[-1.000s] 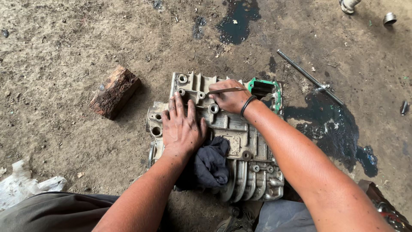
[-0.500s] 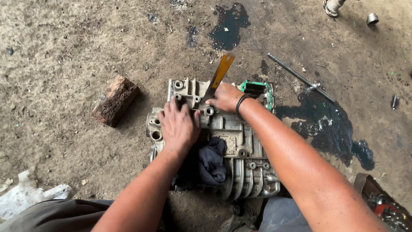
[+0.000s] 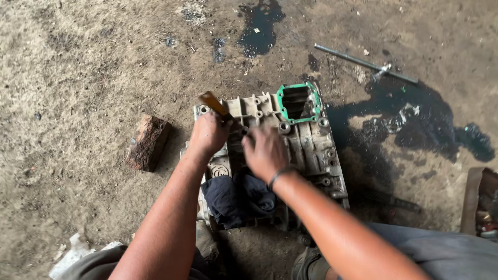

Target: The person scrapes the surface of an engine block with a yellow scraper and wipes it with a dark cloth. The person repeatedly scrapes and wipes the same areas of the engine block.

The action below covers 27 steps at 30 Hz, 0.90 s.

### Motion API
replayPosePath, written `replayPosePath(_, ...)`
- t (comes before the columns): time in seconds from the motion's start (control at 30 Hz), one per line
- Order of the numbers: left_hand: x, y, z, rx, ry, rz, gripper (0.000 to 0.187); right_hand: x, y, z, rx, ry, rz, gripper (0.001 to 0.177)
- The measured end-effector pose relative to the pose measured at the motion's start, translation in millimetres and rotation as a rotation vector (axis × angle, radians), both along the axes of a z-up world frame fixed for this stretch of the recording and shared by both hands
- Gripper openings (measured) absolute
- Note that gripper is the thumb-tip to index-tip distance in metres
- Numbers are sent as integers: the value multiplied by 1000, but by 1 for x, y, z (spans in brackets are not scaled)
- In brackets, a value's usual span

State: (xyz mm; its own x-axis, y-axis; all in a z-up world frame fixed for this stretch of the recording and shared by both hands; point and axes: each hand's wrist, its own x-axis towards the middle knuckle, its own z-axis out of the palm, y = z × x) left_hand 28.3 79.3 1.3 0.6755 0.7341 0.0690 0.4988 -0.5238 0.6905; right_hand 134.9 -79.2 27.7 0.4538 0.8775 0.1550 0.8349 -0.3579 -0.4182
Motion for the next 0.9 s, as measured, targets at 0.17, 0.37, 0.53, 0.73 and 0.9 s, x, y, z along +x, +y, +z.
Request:
replayPosePath(0.17,10,9,-4,87,70,-74,26,-32,-43,-79,106,-172,215,26)
replayPosePath(0.37,21,9,4,82,80,-97,22,-30,-48,-120,-82,-116,223,24)
replayPosePath(0.53,14,-17,-5,19,34,5,18,-44,-43,-132,102,317,43,44)
replayPosePath(0.73,4,-5,-11,220,-171,-193,10,-43,-49,-92,-24,90,215,30)
replayPosePath(0.9,27,2,-11,148,-76,-56,9,-45,-46,-83,11,121,188,24)
